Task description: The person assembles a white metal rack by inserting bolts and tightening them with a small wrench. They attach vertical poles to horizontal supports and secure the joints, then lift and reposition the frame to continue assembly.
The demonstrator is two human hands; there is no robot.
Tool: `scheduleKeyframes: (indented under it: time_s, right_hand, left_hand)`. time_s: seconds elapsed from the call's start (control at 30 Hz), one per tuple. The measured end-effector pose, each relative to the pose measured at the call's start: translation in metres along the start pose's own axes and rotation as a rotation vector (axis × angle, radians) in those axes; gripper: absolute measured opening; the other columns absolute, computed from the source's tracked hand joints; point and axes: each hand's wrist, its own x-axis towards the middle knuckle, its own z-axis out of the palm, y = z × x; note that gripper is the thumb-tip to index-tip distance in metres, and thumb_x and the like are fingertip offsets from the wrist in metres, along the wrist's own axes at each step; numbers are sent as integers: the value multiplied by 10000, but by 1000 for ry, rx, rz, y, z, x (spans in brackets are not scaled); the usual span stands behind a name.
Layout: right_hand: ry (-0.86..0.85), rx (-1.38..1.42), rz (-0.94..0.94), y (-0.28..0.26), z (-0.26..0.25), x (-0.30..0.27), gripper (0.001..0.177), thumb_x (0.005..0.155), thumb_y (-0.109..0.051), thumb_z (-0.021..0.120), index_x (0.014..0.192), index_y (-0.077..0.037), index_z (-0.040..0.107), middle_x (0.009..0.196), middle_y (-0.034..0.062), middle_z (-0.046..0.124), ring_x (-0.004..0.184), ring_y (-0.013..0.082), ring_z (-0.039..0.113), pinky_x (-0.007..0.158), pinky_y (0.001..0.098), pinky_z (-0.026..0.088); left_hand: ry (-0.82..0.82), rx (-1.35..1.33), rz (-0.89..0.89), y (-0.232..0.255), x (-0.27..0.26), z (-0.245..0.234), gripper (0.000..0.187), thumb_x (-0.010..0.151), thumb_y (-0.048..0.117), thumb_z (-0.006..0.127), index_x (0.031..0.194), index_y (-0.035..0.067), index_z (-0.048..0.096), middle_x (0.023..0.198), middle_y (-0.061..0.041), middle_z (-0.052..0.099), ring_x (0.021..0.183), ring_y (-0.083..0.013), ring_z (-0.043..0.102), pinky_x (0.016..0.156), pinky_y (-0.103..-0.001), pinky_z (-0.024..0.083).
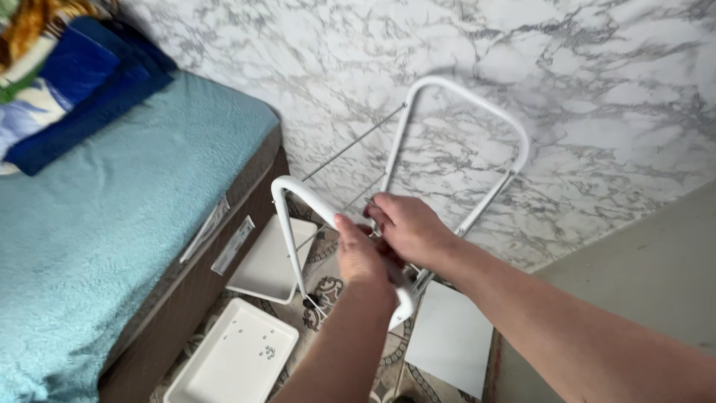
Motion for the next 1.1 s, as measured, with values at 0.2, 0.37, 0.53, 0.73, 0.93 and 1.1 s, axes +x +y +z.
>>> scheduleKeyframes:
  time_s: [0.2, 0.37, 0.53, 0.73, 0.93, 1.1]
  right_hand:
    - [62, -18, 224, 31, -35, -6, 231, 1019, -101, 424, 1136, -81, 622, 1120, 115, 726, 948, 220, 740, 954, 378, 598]
    - [364, -72, 341, 82, -87, -7, 268, 1079, -140, 398, 1083, -45, 649, 1223, 165, 614, 1051, 246, 648, 1005, 402, 533]
    - [441, -109, 419, 139, -121, -10, 280, 1085, -216, 436, 1088, -69, 675, 1183, 128, 604, 1003, 271, 631, 906, 435, 529]
    - [335, 114, 591, 176, -121, -8, 298, 1103, -274, 423, 1169, -131, 676, 1131, 120, 662, 965, 274, 638, 856, 429, 514]
    - [394, -3, 605, 216, -120, -17, 322, 1109, -259, 408, 1159, -114, 691, 1083, 113, 660, 894, 286, 660, 816, 445, 516]
    - [315, -45, 636, 238, -141, -29, 317, 1106, -295, 412, 1201, -173, 688, 1062, 115, 710, 895, 270, 679, 828, 434, 529]
  left_hand:
    - [73, 69, 162, 34, 18, -13, 627, 1021, 667, 291, 896, 74, 454, 580, -45, 391, 437, -171, 368, 435, -360, 326]
    - [176, 181, 165, 45, 13, -9, 665, 1022, 676, 287, 859, 59, 476, 584, -40, 427, 441, -162, 383, 432, -342, 348]
    - [203, 224, 184, 48, 10, -1, 671, 1023, 676, 278, 842, 57, 461, 580, -49, 417, 442, -178, 389, 429, -349, 333]
    - [187, 240, 153, 46, 15, 4, 687, 1025, 690, 291, 849, 55, 486, 578, -28, 396, 450, -150, 377, 438, -327, 323]
    - [169, 409, 154, 44, 36, 21, 702, 1032, 677, 330, 899, 35, 584, 581, -10, 442, 455, -116, 382, 427, -297, 351]
    - [337, 698, 354, 61, 72, 40, 585, 1038, 600, 396, 1177, 76, 617, 721, -70, 616, 519, -151, 559, 473, -318, 479]
